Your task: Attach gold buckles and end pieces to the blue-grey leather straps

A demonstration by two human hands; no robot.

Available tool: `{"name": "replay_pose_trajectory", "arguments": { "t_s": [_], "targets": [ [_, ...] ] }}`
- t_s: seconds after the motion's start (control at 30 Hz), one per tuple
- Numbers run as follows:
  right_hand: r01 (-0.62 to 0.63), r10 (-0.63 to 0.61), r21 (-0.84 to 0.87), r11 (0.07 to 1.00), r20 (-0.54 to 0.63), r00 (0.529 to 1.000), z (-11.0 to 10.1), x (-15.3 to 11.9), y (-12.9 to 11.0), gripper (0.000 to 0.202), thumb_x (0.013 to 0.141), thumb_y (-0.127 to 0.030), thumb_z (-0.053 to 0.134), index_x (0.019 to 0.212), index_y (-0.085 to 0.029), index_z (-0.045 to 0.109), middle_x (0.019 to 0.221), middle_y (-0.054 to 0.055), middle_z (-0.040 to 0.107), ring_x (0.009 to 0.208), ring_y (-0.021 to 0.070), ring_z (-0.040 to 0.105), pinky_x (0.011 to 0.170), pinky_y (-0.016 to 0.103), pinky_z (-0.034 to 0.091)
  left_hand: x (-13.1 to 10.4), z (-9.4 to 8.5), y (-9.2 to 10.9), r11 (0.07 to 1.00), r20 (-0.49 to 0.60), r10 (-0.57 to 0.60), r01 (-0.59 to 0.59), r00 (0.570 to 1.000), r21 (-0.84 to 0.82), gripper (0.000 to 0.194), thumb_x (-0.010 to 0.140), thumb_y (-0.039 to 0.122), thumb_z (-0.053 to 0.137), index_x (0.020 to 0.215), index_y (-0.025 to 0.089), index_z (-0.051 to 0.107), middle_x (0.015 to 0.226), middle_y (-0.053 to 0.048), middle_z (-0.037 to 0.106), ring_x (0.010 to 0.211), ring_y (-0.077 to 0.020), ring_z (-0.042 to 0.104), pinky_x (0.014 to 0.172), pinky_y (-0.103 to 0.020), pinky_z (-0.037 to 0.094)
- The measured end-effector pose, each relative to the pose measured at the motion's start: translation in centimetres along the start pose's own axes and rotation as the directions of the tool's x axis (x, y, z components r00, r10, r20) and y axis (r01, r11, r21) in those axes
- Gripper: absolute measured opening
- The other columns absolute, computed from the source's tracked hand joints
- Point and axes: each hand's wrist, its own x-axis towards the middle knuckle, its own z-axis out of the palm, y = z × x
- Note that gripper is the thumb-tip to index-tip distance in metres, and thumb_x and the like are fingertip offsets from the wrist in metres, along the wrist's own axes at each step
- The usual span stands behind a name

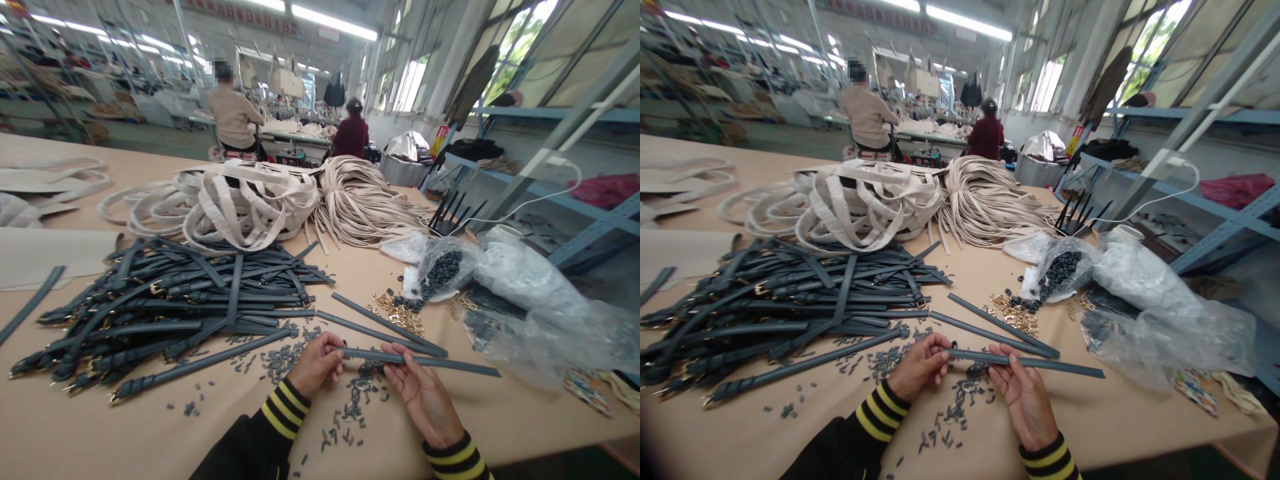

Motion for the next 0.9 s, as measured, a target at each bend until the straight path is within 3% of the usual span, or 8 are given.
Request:
{"name": "replay_pose_trajectory", "arguments": {
  "t_s": [0.17,0.23,0.3,0.37,0.47,0.57,0.77,0.9],
  "targets": [
    [-0.122,0.163,-0.404,0.907,0.068,0.984,-0.1,-0.7,-0.1,0.033,0.076,-0.044,0.056,0.087,-0.013,0.058,0.083,0.008,0.066,0.071,0.015,0.062,0.059,0.023,0.048,0.0,0.0,0.0,1.0,-0.003,0.014,-0.014,1.0,-0.026,0.03,0.065,0.032,0.062,0.079,0.014,0.043,0.052,0.006,0.05,0.041,-0.0041,0.045,0.037,-0.014,0.035],
    [-0.003,0.125,-0.712,0.702,0.119,0.985,0.3,-1.0,-0.2,0.037,0.078,-0.048,0.05,0.075,-0.012,0.057,0.064,0.006,0.062,0.051,0.012,0.056,0.047,0.022,0.042,0.1,0.1,0.1,0.999,-0.002,0.031,-0.031,1.0,-0.014,0.029,0.065,0.031,0.062,0.079,0.014,0.044,0.053,0.006,0.049,0.042,-0.0043,0.045,0.037,-0.014,0.035],
    [0.265,-0.082,-0.869,0.417,0.254,0.964,1.2,-1.0,-0.4,0.032,0.08,-0.044,0.048,0.074,-0.014,0.058,0.066,0.005,0.061,0.055,0.0134,0.054,0.053,0.026,0.042,0.1,0.1,0.1,0.999,0.011,0.049,-0.049,0.999,0.012,0.028,0.067,0.032,0.061,0.079,0.013,0.045,0.053,0.006,0.049,0.042,-0.0042,0.044,0.037,-0.014,0.035],
    [0.482,-0.276,-0.865,0.141,0.434,0.858,2.3,-0.6,-0.6,0.022,0.08,-0.036,0.05,0.083,-0.017,0.06,0.084,0.007,0.061,0.078,0.0183,0.056,0.072,0.031,0.042,0.1,0.2,0.1,0.997,0.027,0.073,-0.074,0.997,0.024,0.028,0.067,0.033,0.062,0.08,0.013,0.046,0.053,0.006,0.048,0.043,-0.0043,0.043,0.037,-0.015,0.036],
    [0.589,-0.253,-0.805,-0.071,0.586,0.77,3.4,0.3,-0.8,0.014,0.08,-0.026,0.049,0.086,-0.019,0.059,0.09,0.007,0.059,0.086,0.0202,0.052,0.077,0.033,0.039,-0.3,0.2,0.1,0.994,0.027,0.104,-0.104,0.994,0.022,0.029,0.068,0.034,0.062,0.079,0.013,0.047,0.055,0.005,0.047,0.045,-0.0045,0.044,0.039,-0.015,0.037],
    [0.585,-0.079,-0.811,-0.015,0.584,0.808,3.9,0.5,-0.8,0.014,0.081,-0.023,0.046,0.078,-0.018,0.058,0.072,0.003,0.058,0.068,0.0158,0.053,0.065,0.028,0.039,-1.1,0.2,0.0,0.993,0.012,0.118,-0.118,0.993,0.006,0.028,0.07,0.036,0.061,0.08,0.013,0.047,0.053,0.006,0.046,0.045,-0.0045,0.043,0.041,-0.016,0.038],
    [0.422,0.205,-0.739,0.525,0.591,0.78,4.1,-0.9,-0.6,0.021,0.083,-0.028,0.043,0.083,-0.014,0.059,0.067,0.001,0.059,0.048,0.007,0.048,0.048,0.018,0.038,-3.2,1.7,-1.3,0.964,0.007,0.101,-0.096,0.995,-0.249,0.031,0.072,0.035,0.061,0.084,0.019,0.038,0.054,0.008,0.046,0.041,-0.004,0.042,0.04,-0.015,0.036],
    [0.34,0.221,-0.666,0.664,0.609,0.762,3.9,-0.8,-0.1,0.023,0.081,-0.034,0.048,0.081,-0.013,0.057,0.065,0.002,0.06,0.045,0.0058,0.046,0.045,0.017,0.036,-4.0,2.9,-1.4,0.96,0.057,0.055,-0.037,0.997,-0.278,0.027,0.075,0.039,0.056,0.079,0.018,0.04,0.064,0.002,0.053,0.05,-0.0083,0.051,0.049,-0.021,0.042]
  ]
}}
